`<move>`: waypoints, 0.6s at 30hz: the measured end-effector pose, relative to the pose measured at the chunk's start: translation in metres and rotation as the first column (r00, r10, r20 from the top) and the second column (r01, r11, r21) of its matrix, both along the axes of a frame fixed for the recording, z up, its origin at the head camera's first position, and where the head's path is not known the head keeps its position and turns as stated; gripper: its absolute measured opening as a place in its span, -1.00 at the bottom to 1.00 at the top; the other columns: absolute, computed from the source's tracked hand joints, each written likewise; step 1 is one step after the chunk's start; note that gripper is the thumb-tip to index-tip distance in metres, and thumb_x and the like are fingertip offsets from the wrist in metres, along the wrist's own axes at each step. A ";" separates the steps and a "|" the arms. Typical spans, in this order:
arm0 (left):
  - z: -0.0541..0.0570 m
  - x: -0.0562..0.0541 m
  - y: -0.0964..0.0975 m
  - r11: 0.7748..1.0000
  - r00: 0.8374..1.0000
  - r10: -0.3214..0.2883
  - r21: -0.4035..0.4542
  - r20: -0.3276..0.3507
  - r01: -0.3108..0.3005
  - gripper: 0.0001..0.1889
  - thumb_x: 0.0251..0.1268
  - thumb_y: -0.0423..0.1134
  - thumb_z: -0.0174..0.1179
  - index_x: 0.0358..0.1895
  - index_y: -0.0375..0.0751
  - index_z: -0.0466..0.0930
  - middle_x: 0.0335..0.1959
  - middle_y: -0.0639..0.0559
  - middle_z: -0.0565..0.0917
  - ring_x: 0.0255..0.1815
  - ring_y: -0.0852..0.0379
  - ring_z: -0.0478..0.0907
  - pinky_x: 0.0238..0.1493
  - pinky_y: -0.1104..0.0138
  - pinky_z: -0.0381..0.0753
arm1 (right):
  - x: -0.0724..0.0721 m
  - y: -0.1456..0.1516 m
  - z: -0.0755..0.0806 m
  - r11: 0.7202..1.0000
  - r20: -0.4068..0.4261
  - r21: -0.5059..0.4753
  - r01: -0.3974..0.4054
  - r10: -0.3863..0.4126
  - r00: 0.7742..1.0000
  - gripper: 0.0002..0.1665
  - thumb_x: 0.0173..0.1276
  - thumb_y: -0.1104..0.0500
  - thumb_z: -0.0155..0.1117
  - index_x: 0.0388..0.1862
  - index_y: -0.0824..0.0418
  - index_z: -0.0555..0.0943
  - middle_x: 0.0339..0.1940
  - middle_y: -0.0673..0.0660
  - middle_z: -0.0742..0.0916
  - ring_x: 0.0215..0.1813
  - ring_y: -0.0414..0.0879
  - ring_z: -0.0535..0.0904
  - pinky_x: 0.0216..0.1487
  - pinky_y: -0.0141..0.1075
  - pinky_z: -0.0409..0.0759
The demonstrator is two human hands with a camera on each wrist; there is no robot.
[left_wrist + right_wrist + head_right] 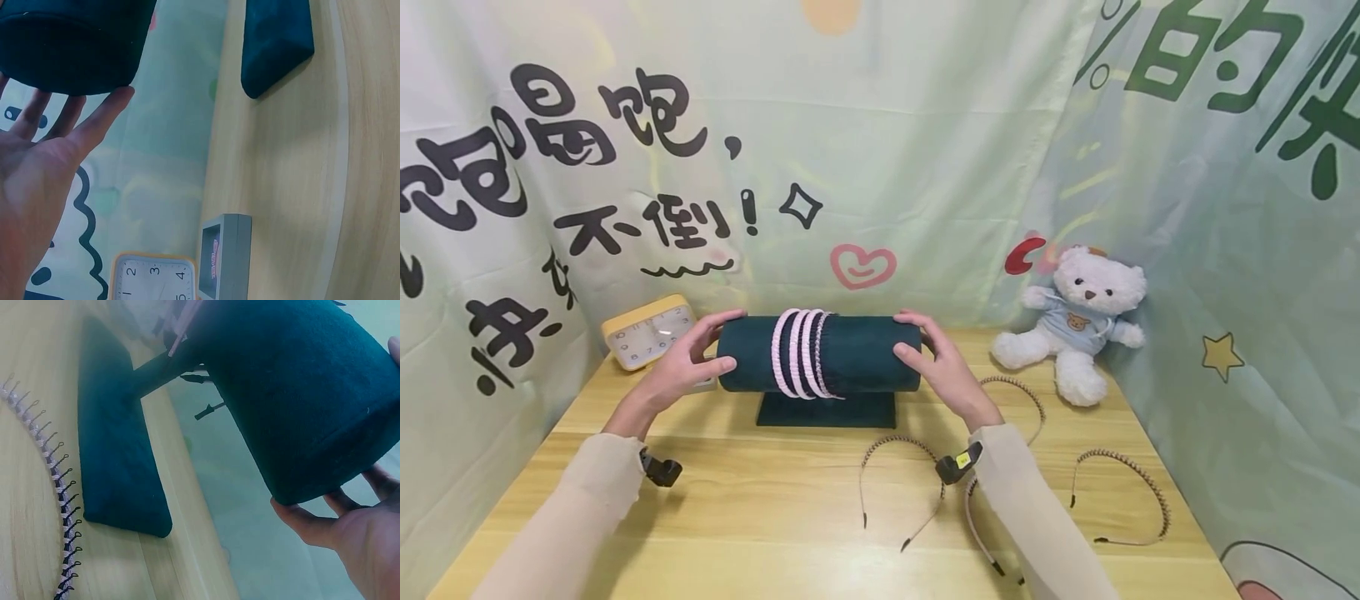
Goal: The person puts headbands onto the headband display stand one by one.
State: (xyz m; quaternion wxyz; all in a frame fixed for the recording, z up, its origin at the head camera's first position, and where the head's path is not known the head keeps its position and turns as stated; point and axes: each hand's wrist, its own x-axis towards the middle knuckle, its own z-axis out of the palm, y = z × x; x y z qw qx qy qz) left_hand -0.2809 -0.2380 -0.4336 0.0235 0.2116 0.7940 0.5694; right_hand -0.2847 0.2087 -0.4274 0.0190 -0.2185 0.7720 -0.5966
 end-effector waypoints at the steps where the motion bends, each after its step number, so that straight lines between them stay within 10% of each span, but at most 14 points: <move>1: 0.000 0.000 0.000 1.000 1.000 -0.002 -0.002 0.003 0.002 -0.22 0.54 -0.25 0.33 0.73 0.09 0.22 0.77 -0.04 0.17 0.73 -0.23 0.15 0.50 -0.14 0.46 | 0.000 0.000 0.000 1.000 -0.001 0.001 0.001 -0.001 1.000 -0.43 0.73 0.05 0.21 0.63 -0.07 0.42 0.78 0.00 0.31 0.77 0.27 0.17 0.64 0.35 0.25; 7: 0.000 -0.001 0.000 1.000 1.000 -0.015 0.013 0.011 0.015 -0.22 0.56 -0.24 0.31 0.74 0.09 0.20 0.78 -0.04 0.14 0.76 -0.23 0.12 0.30 0.46 0.55 | 0.001 0.000 0.001 1.000 0.013 0.005 0.000 0.000 1.000 -0.43 0.74 0.04 0.21 0.64 -0.09 0.41 0.79 -0.01 0.29 0.76 0.29 0.18 0.62 0.38 0.26; 18: -0.002 -0.002 0.001 1.000 1.000 -0.010 0.022 0.012 0.010 -0.22 0.55 -0.26 0.31 0.73 0.02 0.19 0.78 -0.04 0.15 0.75 -0.24 0.13 0.28 0.47 0.56 | 0.004 0.012 -0.003 0.998 0.093 -0.056 -0.021 0.026 0.995 -0.35 0.84 -0.06 -0.04 0.79 -0.16 0.17 0.83 0.10 0.14 0.79 0.27 0.10 0.64 0.40 0.20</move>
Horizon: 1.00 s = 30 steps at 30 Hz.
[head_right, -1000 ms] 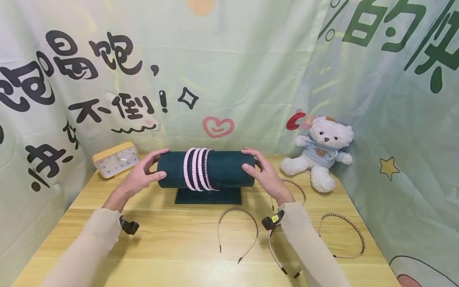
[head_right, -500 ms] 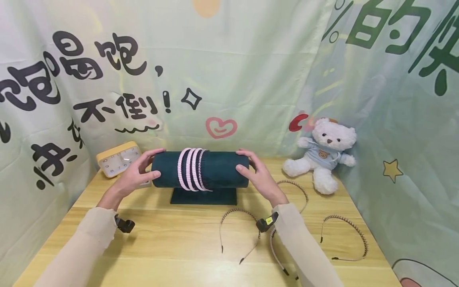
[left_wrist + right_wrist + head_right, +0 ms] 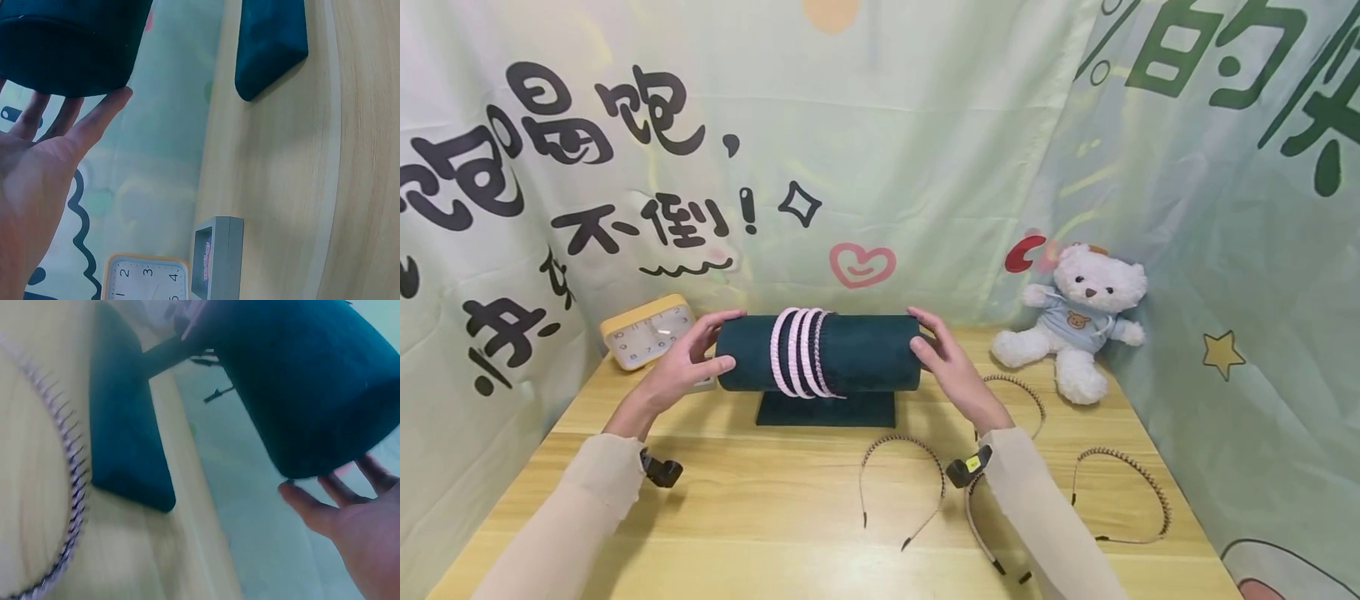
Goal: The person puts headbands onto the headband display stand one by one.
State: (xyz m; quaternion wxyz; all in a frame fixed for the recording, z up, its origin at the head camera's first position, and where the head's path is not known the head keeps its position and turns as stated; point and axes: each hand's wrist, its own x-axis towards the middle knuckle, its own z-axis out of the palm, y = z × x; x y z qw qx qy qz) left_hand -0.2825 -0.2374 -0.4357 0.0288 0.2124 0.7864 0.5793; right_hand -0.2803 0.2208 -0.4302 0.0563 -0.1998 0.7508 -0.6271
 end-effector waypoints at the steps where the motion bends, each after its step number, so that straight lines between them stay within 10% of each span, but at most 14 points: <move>1: 0.000 0.000 0.000 1.000 1.000 0.000 0.002 0.002 0.000 -0.22 0.55 -0.26 0.31 0.73 0.01 0.19 0.78 -0.03 0.15 0.74 -0.24 0.13 0.27 0.47 0.57 | 0.001 0.004 -0.002 1.000 0.006 -0.013 -0.001 0.001 1.000 -0.34 0.85 -0.07 -0.09 0.81 -0.14 0.13 0.83 0.13 0.14 0.78 0.27 0.11 0.62 0.39 0.24; 9: 0.002 0.000 0.000 1.000 1.000 -0.002 0.003 -0.001 0.002 -0.22 0.55 -0.29 0.30 0.73 -0.01 0.19 0.77 -0.05 0.16 0.72 -0.23 0.17 0.27 0.44 0.58 | 0.009 0.039 -0.015 1.000 0.079 -0.001 0.006 -0.006 0.997 -0.33 0.83 -0.12 -0.05 0.78 -0.03 0.16 0.70 0.28 0.37 0.70 0.31 0.29 0.43 -0.28 0.63; 17: 0.002 0.001 -0.001 1.000 1.000 -0.001 -0.010 0.015 0.002 -0.24 0.53 -0.25 0.33 0.70 0.07 0.23 0.75 -0.05 0.18 0.69 -0.24 0.20 0.27 0.41 0.59 | 0.020 0.059 -0.036 0.969 0.180 0.224 -0.099 0.058 0.982 -0.42 0.78 -0.03 0.14 0.50 0.36 0.49 0.53 0.42 0.56 0.50 0.34 0.56 0.45 0.07 0.64; 30: 0.002 0.001 -0.001 1.000 1.000 0.001 -0.022 0.005 -0.001 -0.24 0.54 -0.24 0.32 0.70 0.08 0.22 0.76 -0.04 0.16 0.73 -0.25 0.15 0.32 0.41 0.54 | 0.026 0.051 -0.055 0.845 0.098 0.426 -0.324 0.313 0.945 -0.64 0.68 0.20 0.27 0.35 0.21 0.70 0.40 0.26 0.72 0.40 0.02 0.63 0.28 -0.35 0.63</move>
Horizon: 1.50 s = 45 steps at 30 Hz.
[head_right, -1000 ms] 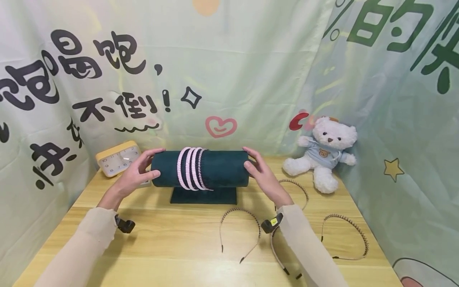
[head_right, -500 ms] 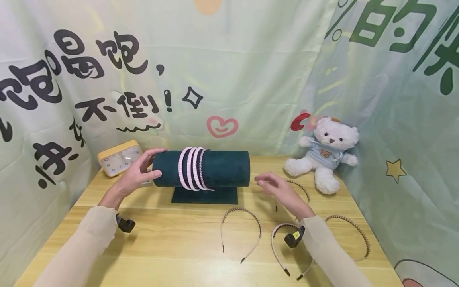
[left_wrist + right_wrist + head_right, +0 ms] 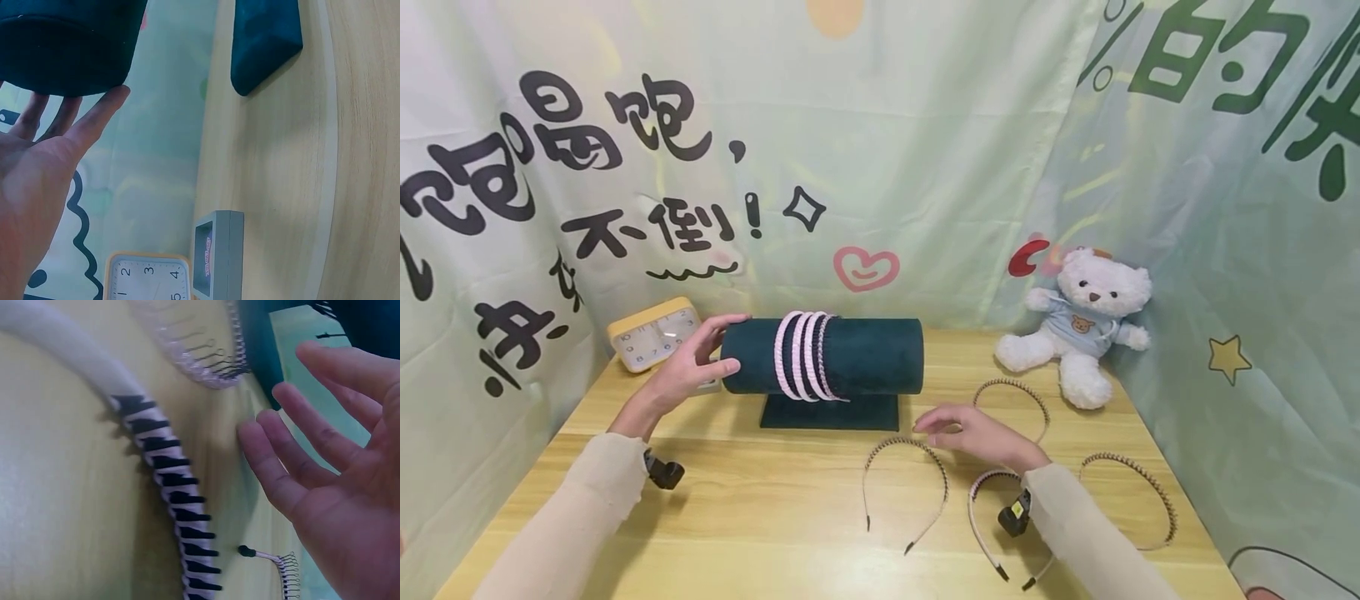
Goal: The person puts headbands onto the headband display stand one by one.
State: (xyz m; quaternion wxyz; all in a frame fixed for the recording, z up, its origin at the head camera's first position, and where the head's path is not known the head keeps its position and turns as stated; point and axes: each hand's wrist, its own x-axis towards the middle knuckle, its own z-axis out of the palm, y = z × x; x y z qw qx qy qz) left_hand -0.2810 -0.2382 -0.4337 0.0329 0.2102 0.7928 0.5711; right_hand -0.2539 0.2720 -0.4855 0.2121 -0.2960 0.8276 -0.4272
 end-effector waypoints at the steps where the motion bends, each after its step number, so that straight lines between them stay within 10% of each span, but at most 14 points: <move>1: 0.000 0.000 0.000 1.000 1.000 0.000 -0.001 0.000 0.000 -0.24 0.54 -0.24 0.32 0.70 0.08 0.22 0.76 -0.04 0.16 0.73 -0.25 0.14 0.33 0.41 0.53 | 0.000 -0.001 -0.001 1.000 0.001 0.004 -0.017 0.017 1.000 -0.65 0.68 0.20 0.26 0.34 0.20 0.71 0.39 0.26 0.72 0.40 0.03 0.63 0.30 -0.34 0.63; 22: -0.001 0.000 0.000 1.000 1.000 0.002 0.002 -0.001 -0.002 -0.23 0.54 -0.23 0.31 0.71 0.09 0.21 0.78 -0.03 0.12 0.76 -0.28 0.08 0.53 -0.34 0.35 | -0.002 -0.009 -0.012 0.991 -0.024 0.009 -0.136 0.136 0.990 -0.71 0.62 0.25 0.34 0.21 0.16 0.82 0.30 0.22 0.71 0.36 0.04 0.59 0.33 -0.39 0.54; 33: 0.000 0.001 0.000 1.000 1.000 0.004 -0.014 -0.004 -0.004 -0.23 0.55 -0.23 0.31 0.71 0.10 0.21 0.77 -0.03 0.14 0.75 -0.25 0.11 0.51 -0.09 0.43 | 0.001 -0.008 -0.005 0.992 -0.070 -0.002 -0.129 0.129 0.989 -0.67 0.67 0.27 0.25 0.28 0.26 0.77 0.30 0.26 0.71 0.35 0.12 0.60 0.32 -0.33 0.59; 45: -0.002 0.001 0.000 1.000 1.000 -0.003 0.013 -0.003 0.003 -0.23 0.54 -0.23 0.30 0.72 0.05 0.20 0.79 -0.06 0.10 0.78 -0.31 0.04 0.60 -0.40 0.23 | 0.002 0.005 0.004 0.992 -0.044 0.002 -0.127 0.127 0.991 -0.64 0.68 0.24 0.24 0.33 0.30 0.72 0.40 0.34 0.67 0.42 0.23 0.57 0.31 -0.28 0.61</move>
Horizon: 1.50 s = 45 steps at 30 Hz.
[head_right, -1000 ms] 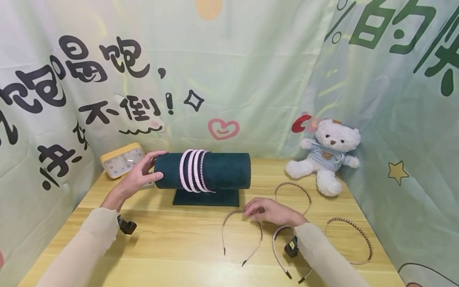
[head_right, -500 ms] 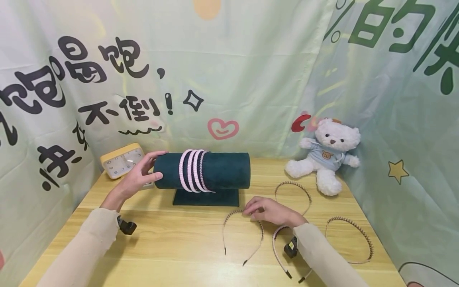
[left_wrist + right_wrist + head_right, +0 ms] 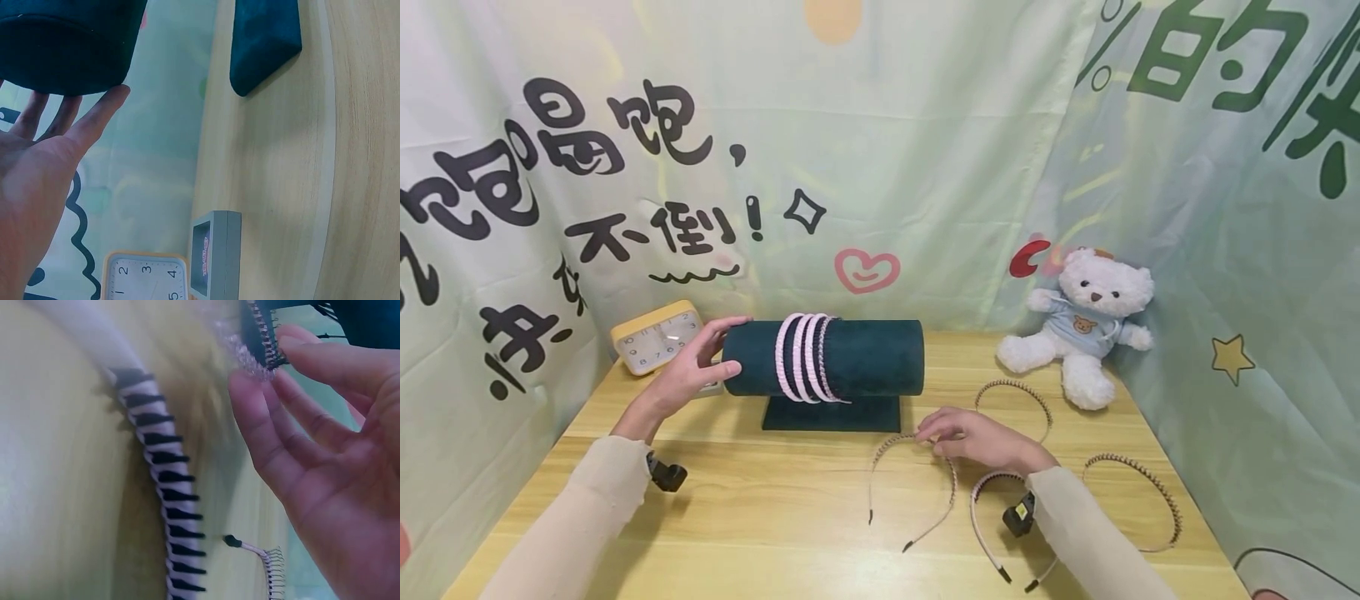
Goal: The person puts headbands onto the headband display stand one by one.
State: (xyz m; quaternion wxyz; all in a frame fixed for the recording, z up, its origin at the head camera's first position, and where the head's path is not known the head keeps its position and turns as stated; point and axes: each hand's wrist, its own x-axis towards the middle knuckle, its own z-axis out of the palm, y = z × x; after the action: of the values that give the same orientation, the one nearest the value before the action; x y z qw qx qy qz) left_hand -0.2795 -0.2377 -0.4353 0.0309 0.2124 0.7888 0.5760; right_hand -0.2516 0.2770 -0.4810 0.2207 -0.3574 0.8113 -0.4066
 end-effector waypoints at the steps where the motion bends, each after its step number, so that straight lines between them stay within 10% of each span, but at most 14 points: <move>1: 0.000 0.000 0.000 1.000 1.000 0.001 -0.001 0.001 -0.001 -0.23 0.54 -0.23 0.30 0.72 0.05 0.20 0.79 -0.06 0.10 0.78 -0.30 0.04 0.60 -0.40 0.22 | 0.000 0.001 0.001 1.000 0.018 0.002 -0.001 0.001 1.000 -0.64 0.69 0.24 0.24 0.34 0.31 0.71 0.41 0.35 0.67 0.43 0.25 0.58 0.30 -0.29 0.62; 9: -0.001 -0.002 0.000 1.000 1.000 0.001 -0.005 0.006 -0.001 -0.20 0.55 -0.21 0.31 0.74 -0.07 0.13 0.78 -0.05 0.12 0.77 -0.30 0.07 0.57 -0.38 0.28 | 0.002 0.012 0.009 1.000 0.110 0.015 0.012 -0.013 0.994 -0.60 0.71 0.18 0.22 0.39 0.32 0.66 0.34 0.38 0.71 0.22 0.10 0.68 0.13 -0.35 0.67; 16: -0.001 -0.001 0.000 1.000 1.000 0.000 -0.001 0.003 0.000 -0.22 0.53 -0.23 0.31 0.72 0.01 0.18 0.79 -0.07 0.11 0.78 -0.31 0.04 0.58 -0.40 0.26 | 0.002 0.018 0.012 0.998 0.136 -0.055 0.004 0.004 0.991 -0.63 0.73 0.27 0.16 0.32 0.49 0.61 -0.14 0.52 0.67 -0.32 0.12 0.63 -0.19 -0.18 0.72; 45: 0.000 -0.001 0.001 1.000 1.000 0.006 -0.003 0.015 -0.006 -0.21 0.52 -0.21 0.33 0.72 0.08 0.20 0.79 -0.05 0.12 0.77 -0.32 0.06 0.57 -0.40 0.30 | 0.009 0.048 0.021 0.980 0.349 -0.164 0.111 -0.047 0.936 -0.56 0.75 0.27 0.08 0.47 0.45 0.47 0.05 0.56 0.70 -0.14 -0.07 0.80 0.02 -0.07 0.83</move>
State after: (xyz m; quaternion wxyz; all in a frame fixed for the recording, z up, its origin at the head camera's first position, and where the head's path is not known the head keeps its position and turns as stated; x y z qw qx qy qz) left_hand -0.2805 -0.2367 -0.4353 0.0353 0.2060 0.7900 0.5764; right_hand -0.2421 0.3253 -0.4602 0.3088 -0.2665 0.7339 -0.5431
